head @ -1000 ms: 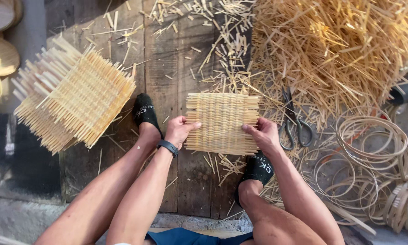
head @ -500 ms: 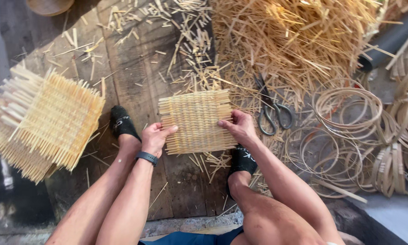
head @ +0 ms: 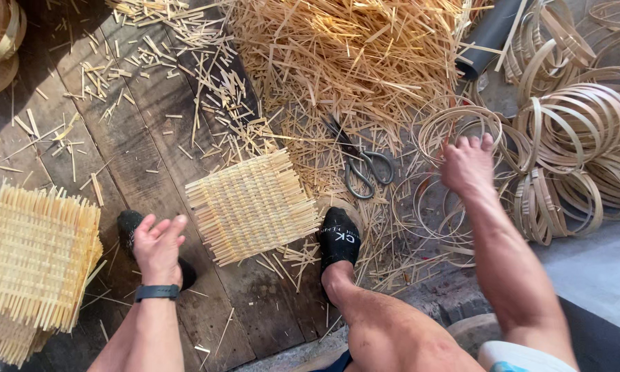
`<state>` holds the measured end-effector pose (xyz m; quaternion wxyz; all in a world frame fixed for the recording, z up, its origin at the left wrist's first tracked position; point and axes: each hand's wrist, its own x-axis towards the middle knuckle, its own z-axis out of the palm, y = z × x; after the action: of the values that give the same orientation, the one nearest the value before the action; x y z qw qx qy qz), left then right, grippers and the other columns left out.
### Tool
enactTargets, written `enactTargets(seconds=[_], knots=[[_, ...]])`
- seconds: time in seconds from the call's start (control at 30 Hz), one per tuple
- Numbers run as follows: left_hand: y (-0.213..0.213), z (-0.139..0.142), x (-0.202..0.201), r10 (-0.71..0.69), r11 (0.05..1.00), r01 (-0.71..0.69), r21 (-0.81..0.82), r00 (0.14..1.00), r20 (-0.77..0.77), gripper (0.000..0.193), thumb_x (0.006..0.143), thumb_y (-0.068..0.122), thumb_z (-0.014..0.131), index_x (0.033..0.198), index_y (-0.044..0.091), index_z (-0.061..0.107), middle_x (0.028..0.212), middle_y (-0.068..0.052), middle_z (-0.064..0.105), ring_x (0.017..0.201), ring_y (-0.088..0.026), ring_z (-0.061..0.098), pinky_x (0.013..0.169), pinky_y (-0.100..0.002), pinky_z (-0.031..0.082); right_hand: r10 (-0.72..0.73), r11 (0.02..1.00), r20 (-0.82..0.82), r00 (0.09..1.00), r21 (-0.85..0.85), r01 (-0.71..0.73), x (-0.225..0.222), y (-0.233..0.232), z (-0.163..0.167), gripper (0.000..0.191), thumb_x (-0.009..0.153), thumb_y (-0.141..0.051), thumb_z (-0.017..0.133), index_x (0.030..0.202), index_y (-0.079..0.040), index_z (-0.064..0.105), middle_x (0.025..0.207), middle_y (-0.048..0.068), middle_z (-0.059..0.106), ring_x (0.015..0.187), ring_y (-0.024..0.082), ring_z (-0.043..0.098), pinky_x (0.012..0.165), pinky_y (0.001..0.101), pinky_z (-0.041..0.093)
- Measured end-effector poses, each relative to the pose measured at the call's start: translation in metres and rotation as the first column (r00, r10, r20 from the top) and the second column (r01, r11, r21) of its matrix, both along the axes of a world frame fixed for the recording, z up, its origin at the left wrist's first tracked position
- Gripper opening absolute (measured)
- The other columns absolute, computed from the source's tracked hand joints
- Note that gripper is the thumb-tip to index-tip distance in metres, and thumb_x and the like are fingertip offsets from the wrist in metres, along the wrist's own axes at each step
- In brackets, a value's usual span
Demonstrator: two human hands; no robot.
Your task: The person sits on the floor and assembles round bamboo sieves. They place a square woven bamboo mat over a round bamboo frame, press a wooden block into the frame to seat the mat, trim the excess bamboo strips around the rim with scissors, and stack the finished woven mats to the side.
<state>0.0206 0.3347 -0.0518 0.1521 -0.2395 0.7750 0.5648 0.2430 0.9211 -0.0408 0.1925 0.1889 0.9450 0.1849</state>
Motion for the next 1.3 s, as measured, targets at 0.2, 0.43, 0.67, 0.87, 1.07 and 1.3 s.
enactTargets(seconds=[0.2, 0.43, 0.67, 0.87, 1.07, 1.3], knots=[[-0.010, 0.014, -0.011, 0.038, 0.995, -0.031, 0.099, 0.997, -0.065, 0.066, 0.085, 0.003, 0.081, 0.142, 0.000, 0.048, 0.127, -0.013, 0.056, 0.097, -0.016, 0.063, 0.077, -0.028, 0.060, -0.265, 0.895, -0.352, 0.898, -0.435, 0.094, 0.082, -0.010, 0.005, 0.020, 0.091, -0.037, 0.075, 0.093, -0.017, 0.080, 0.092, 0.001, 0.071, 0.097, 0.022, 0.066, 0.092, 0.0383, 0.049], [-0.008, 0.026, -0.011, 0.015, 0.994, 0.000, 0.110, 0.991, -0.132, 0.064, 0.087, 0.003, 0.081, 0.142, 0.001, 0.048, 0.127, -0.012, 0.055, 0.098, -0.015, 0.063, 0.078, -0.028, 0.061, -0.506, 0.712, -0.268, 0.820, -0.667, 0.222, 0.101, -0.037, 0.026, 0.020, 0.087, -0.035, 0.077, 0.098, -0.019, 0.080, 0.086, 0.005, 0.075, 0.082, 0.027, 0.073, 0.074, 0.0400, 0.057], [0.015, 0.062, -0.007, -0.100, 0.990, 0.039, -0.139, 0.880, -0.464, 0.053, 0.094, 0.003, 0.082, 0.138, -0.003, 0.054, 0.130, -0.013, 0.058, 0.101, -0.015, 0.065, 0.086, -0.027, 0.057, -0.455, 0.805, -0.596, 0.661, -0.593, 0.019, 0.096, -0.035, 0.081, 0.013, 0.097, -0.022, 0.074, 0.096, -0.011, 0.079, 0.076, 0.005, 0.072, 0.066, 0.017, 0.069, 0.060, 0.0329, 0.053], [0.065, 0.110, 0.007, -0.169, 0.969, 0.239, 0.061, 0.824, -0.541, 0.040, 0.097, 0.003, 0.076, 0.133, -0.003, 0.058, 0.114, -0.012, 0.069, 0.096, -0.013, 0.068, 0.085, -0.024, 0.058, -0.891, 0.451, -0.449, 0.072, -0.892, 0.013, 0.100, 0.030, 0.106, 0.019, 0.112, -0.020, 0.070, 0.101, -0.007, 0.078, 0.072, -0.002, 0.059, 0.058, 0.003, 0.045, 0.051, 0.0232, 0.030], [0.083, 0.122, 0.017, -0.287, 0.886, 0.436, 0.157, 0.782, -0.553, 0.029, 0.097, 0.003, 0.072, 0.124, -0.004, 0.063, 0.106, -0.009, 0.073, 0.095, -0.011, 0.071, 0.086, -0.023, 0.060, -0.637, 0.769, -0.688, 0.348, -0.602, 0.217, 0.138, 0.056, 0.099, 0.019, 0.105, -0.017, 0.071, 0.097, -0.001, 0.078, 0.074, 0.000, 0.066, 0.064, 0.006, 0.056, 0.057, 0.0216, 0.041], [0.104, 0.132, 0.034, -0.348, 0.905, 0.424, 0.028, 0.777, -0.524, 0.023, 0.097, 0.013, 0.074, 0.117, 0.001, 0.070, 0.105, -0.005, 0.073, 0.090, -0.009, 0.069, 0.081, -0.023, 0.058, -0.979, 0.197, -0.192, 0.061, -0.976, 0.094, 0.138, 0.029, 0.135, 0.021, 0.104, -0.025, 0.066, 0.102, -0.006, 0.076, 0.061, -0.008, 0.047, 0.049, 0.004, 0.036, 0.042, 0.0241, 0.027]])
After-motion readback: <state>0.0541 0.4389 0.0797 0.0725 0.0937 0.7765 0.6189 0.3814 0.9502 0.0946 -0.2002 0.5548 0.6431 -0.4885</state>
